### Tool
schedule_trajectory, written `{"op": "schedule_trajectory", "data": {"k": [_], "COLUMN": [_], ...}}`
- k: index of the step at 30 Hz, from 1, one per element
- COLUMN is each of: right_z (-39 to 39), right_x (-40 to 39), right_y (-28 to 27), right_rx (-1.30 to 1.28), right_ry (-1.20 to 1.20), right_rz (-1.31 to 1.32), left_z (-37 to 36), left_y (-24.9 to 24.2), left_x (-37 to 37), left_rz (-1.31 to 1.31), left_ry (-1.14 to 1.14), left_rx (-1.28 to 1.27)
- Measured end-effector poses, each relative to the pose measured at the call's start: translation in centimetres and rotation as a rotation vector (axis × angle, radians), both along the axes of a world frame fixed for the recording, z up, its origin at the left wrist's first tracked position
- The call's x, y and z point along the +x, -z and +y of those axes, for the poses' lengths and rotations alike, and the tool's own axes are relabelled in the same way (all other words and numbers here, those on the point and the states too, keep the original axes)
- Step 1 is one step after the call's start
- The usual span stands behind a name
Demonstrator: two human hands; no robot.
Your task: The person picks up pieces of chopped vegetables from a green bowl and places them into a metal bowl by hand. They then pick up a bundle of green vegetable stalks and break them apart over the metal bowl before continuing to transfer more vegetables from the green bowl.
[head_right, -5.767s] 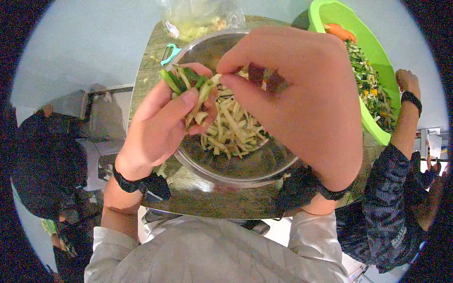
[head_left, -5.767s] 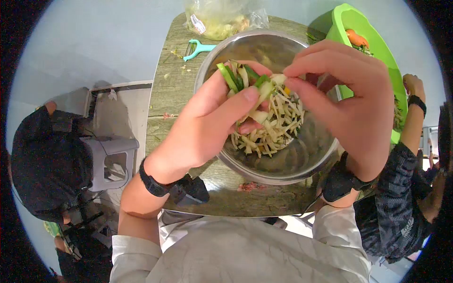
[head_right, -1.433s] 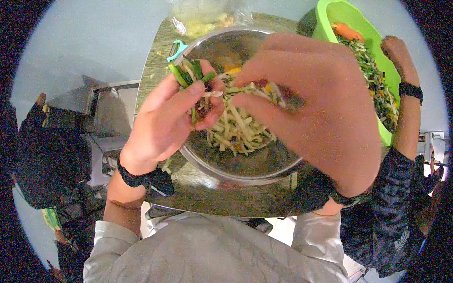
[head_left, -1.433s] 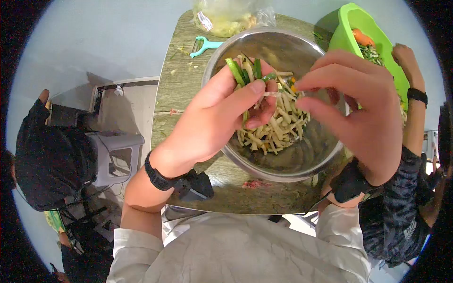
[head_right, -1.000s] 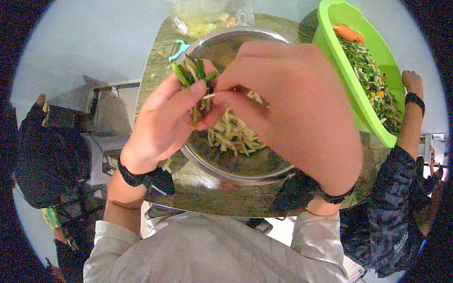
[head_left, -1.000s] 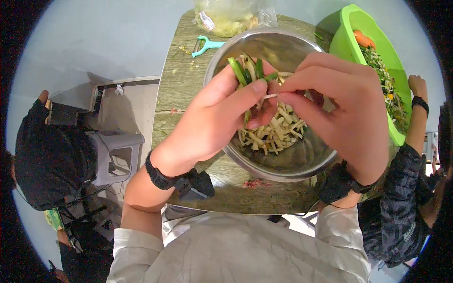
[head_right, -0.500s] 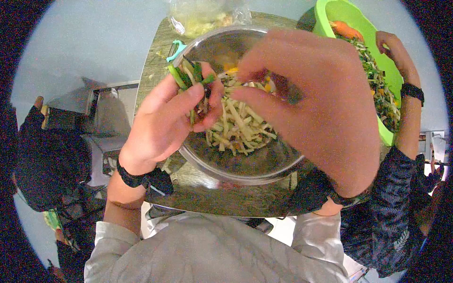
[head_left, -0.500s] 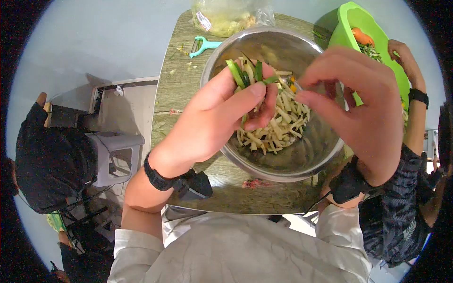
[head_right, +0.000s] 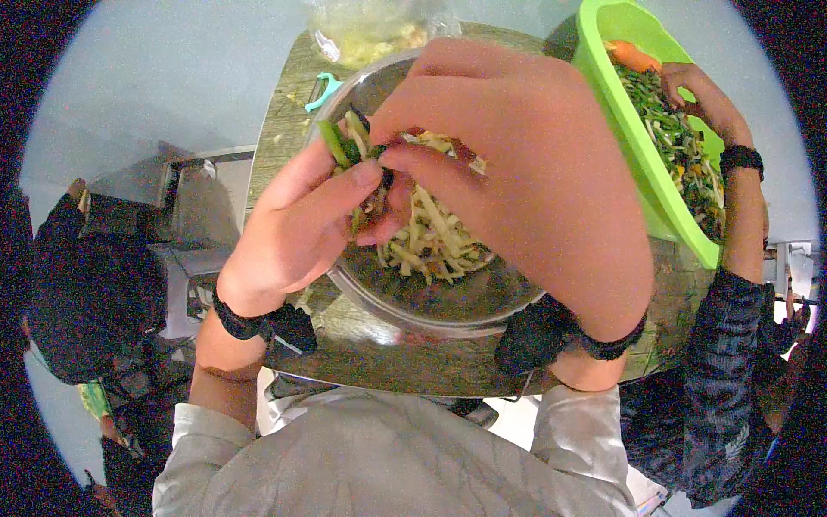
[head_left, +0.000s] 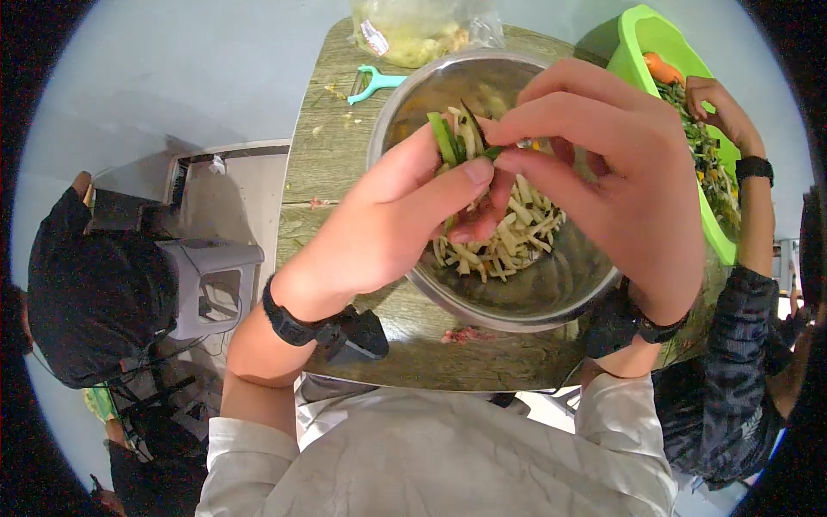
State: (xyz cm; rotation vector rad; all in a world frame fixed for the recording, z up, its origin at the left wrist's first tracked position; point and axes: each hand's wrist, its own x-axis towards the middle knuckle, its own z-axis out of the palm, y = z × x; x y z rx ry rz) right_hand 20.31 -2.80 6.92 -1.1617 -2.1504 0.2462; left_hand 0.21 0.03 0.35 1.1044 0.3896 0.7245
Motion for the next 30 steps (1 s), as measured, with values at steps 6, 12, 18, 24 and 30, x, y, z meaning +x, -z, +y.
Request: {"op": "schedule_trajectory", "data": {"k": [6,12,18,24,30], "right_z": [0.2,-1.5,-1.5,-1.9,-1.7], "right_x": [0.3,5.5,17.6,17.3,17.0], "right_y": [-0.4,-2.4,-0.8,-1.2,-0.5], "right_rx": [0.035,0.027,0.100,0.103,-0.024], "right_ry": [-0.006,0.503,0.746,0.821,0.870], "right_rz": [-0.056,0.205,-0.216,-0.097,-0.376], "left_z": [-0.1,0.6,-0.3,-0.4,-0.4], "left_y": [-0.1,0.3,-0.2,-0.4,-0.7], "left_x": [0.0,-0.7,-0.3,-0.3,-0.5], "left_rz": [0.009,-0.067,-0.034,0.019,-0.009], "left_ry": [-0.017,0.064,-0.010,-0.053,-0.014], "left_rx": [-0.008,-0.090,-0.125,-0.121,-0.136]}}
